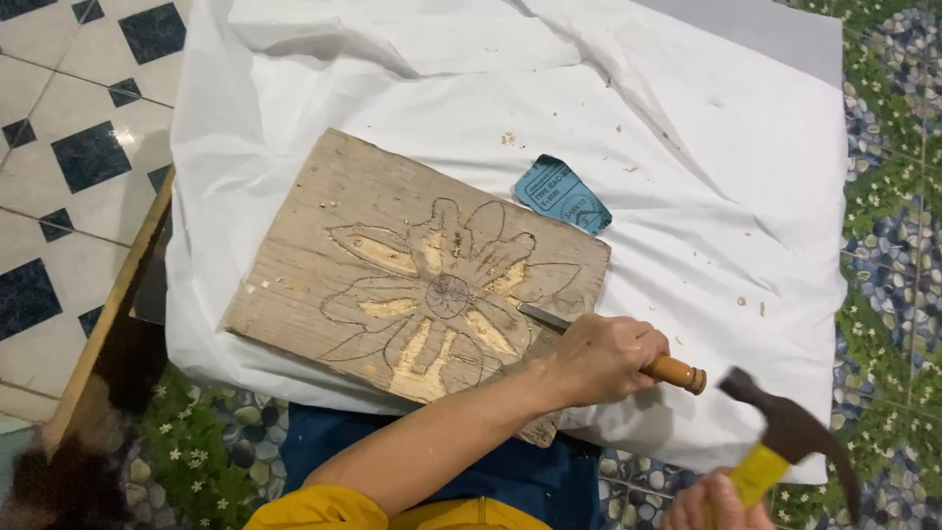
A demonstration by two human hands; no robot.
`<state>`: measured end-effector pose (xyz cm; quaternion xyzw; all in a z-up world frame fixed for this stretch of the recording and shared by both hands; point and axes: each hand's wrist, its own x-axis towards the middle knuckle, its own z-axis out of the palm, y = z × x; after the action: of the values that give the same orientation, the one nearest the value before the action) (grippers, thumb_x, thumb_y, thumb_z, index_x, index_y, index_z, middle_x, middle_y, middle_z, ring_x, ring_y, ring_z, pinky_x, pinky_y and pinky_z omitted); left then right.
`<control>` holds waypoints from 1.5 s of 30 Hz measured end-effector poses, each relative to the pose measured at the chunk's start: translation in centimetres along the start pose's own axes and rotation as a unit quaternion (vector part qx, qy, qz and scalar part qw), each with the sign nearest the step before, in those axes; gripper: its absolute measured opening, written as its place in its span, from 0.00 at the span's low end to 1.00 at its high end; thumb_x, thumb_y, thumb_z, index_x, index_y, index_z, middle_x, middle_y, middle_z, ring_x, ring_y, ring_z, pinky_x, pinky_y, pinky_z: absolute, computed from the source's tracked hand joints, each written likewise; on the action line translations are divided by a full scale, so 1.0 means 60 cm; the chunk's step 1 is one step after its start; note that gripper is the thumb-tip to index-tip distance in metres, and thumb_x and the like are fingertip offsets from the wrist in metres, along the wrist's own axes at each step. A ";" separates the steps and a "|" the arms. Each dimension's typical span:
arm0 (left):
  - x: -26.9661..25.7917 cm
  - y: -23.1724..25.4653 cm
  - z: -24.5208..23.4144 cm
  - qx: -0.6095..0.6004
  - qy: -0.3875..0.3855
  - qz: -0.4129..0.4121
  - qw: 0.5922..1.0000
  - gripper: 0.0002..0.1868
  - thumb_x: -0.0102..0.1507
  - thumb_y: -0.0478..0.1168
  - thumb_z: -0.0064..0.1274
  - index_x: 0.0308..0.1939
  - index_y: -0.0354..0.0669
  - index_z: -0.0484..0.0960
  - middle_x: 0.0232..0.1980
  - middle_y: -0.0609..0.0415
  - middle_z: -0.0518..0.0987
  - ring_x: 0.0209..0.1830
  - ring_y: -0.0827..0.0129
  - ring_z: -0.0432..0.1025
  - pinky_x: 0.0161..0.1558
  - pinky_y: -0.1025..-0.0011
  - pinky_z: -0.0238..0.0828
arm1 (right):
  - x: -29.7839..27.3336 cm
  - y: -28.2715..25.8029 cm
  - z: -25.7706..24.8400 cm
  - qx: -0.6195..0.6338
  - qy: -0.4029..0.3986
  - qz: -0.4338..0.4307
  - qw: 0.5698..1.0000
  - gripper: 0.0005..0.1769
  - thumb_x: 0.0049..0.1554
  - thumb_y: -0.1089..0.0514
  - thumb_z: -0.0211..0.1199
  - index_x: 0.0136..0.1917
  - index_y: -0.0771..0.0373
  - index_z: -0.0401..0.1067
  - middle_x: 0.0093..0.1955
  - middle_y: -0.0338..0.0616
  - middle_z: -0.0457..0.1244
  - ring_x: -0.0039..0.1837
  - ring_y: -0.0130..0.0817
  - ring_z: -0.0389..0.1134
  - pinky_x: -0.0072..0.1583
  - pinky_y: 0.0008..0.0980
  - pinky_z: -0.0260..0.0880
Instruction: Carving a floral design into a wooden board using a hammer and chisel.
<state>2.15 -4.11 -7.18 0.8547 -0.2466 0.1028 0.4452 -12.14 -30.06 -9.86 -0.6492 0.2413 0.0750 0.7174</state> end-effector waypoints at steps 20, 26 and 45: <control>0.006 0.009 -0.015 0.049 -0.037 -0.032 0.998 0.11 0.50 0.39 0.66 0.28 0.46 0.77 0.25 0.59 0.79 0.21 0.69 0.70 0.23 0.73 0.61 | 0.023 0.047 -0.025 -0.001 0.016 0.061 0.998 0.05 0.68 0.56 0.48 0.56 0.57 0.57 0.26 0.34 0.48 0.24 0.30 0.50 0.27 0.35 0.55; 0.011 0.018 -0.026 0.068 -0.055 -0.042 0.995 0.11 0.48 0.36 0.66 0.28 0.42 0.77 0.26 0.56 0.79 0.24 0.65 0.71 0.26 0.69 0.66 | 0.029 0.028 -0.022 -0.001 -0.030 0.067 0.997 0.07 0.67 0.54 0.49 0.54 0.58 0.58 0.26 0.36 0.49 0.23 0.33 0.53 0.28 0.39 0.60; 0.014 -0.001 0.003 0.145 0.001 -0.006 0.989 0.05 0.55 0.37 0.61 0.27 0.45 0.79 0.25 0.56 0.78 0.26 0.66 0.69 0.43 0.66 0.63 | 0.016 -0.003 0.025 -0.044 0.000 0.023 0.999 0.10 0.65 0.59 0.48 0.59 0.60 0.61 0.25 0.32 0.48 0.22 0.27 0.49 0.23 0.30 0.54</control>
<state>2.91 -4.51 -7.01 0.9117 -0.2231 0.1356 0.3172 -10.87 -28.85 -10.08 -0.6741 0.2528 0.1023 0.6864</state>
